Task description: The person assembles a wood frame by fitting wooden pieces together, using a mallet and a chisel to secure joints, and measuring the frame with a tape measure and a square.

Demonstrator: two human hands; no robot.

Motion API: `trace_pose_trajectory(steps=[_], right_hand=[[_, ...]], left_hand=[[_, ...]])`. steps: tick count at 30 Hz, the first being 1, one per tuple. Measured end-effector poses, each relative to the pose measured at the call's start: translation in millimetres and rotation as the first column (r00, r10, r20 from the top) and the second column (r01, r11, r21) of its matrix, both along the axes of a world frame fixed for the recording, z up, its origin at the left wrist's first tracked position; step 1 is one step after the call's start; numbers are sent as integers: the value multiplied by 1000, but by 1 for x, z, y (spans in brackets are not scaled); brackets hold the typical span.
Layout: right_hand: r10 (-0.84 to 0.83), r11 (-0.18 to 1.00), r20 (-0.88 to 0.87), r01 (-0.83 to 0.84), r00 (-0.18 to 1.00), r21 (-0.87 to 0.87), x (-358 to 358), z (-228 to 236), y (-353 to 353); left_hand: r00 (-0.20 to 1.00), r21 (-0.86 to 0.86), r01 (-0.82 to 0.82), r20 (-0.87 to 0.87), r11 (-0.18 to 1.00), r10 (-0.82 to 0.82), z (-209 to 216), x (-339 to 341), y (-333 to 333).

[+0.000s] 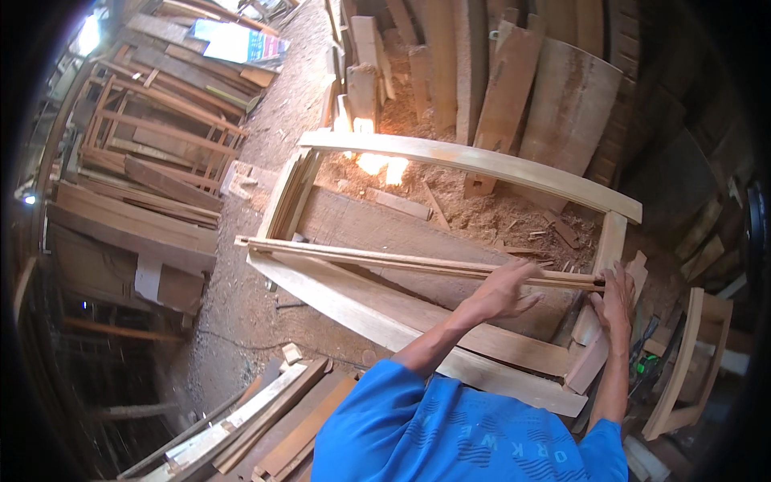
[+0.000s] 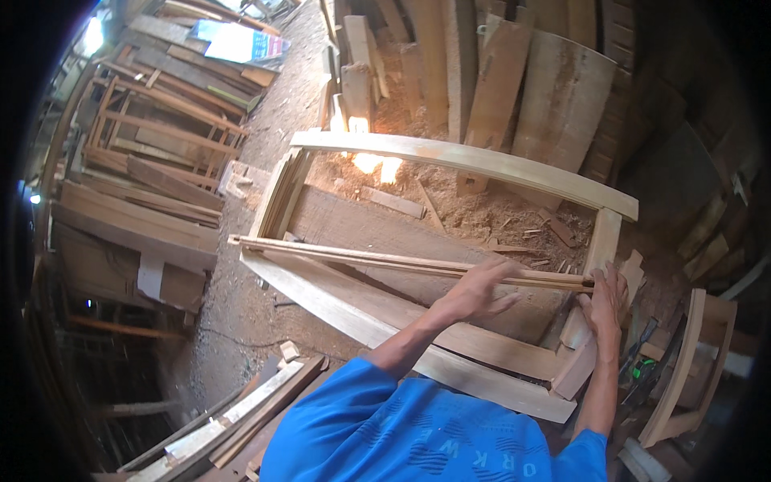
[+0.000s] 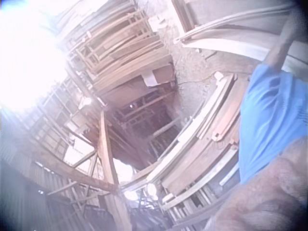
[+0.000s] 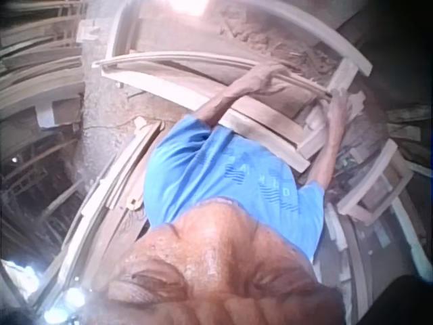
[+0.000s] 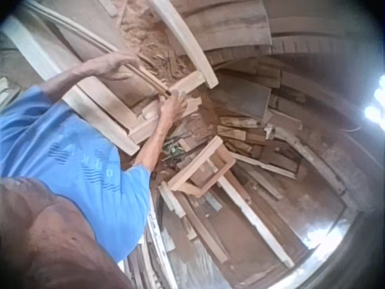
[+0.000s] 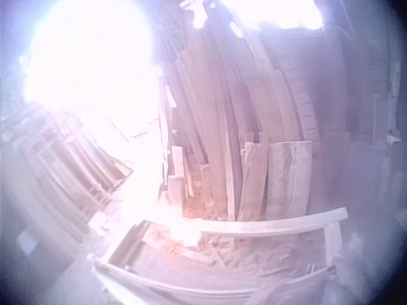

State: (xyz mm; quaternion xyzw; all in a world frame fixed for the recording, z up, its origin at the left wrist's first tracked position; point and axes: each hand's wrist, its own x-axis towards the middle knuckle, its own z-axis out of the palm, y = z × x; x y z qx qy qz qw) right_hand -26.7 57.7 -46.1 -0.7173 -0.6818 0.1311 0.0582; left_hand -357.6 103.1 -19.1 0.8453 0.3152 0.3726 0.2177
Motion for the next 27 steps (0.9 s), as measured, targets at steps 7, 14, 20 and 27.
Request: trace_pose_trajectory(steps=[7, 14, 20, 27], right_hand=[[88, 985, -59, -78, 994, 154, 14, -29, -7], [13, 978, -51, -2, 999, 209, 2, -24, -9], [-54, 997, 123, 60, 991, -47, 2, -22, -8], [-107, 992, 242, 120, 964, -37, 30, -38, -26]], left_hand=[[453, -988, 137, 122, 66, 883, -78, -133, -61], [-70, -983, 35, 179, 182, 981, -105, -210, -12], [-235, -955, 56, 270, 290, 934, -115, -214, -11], [-223, -846, 202, 452, 494, 864, -88, -212, 31]])
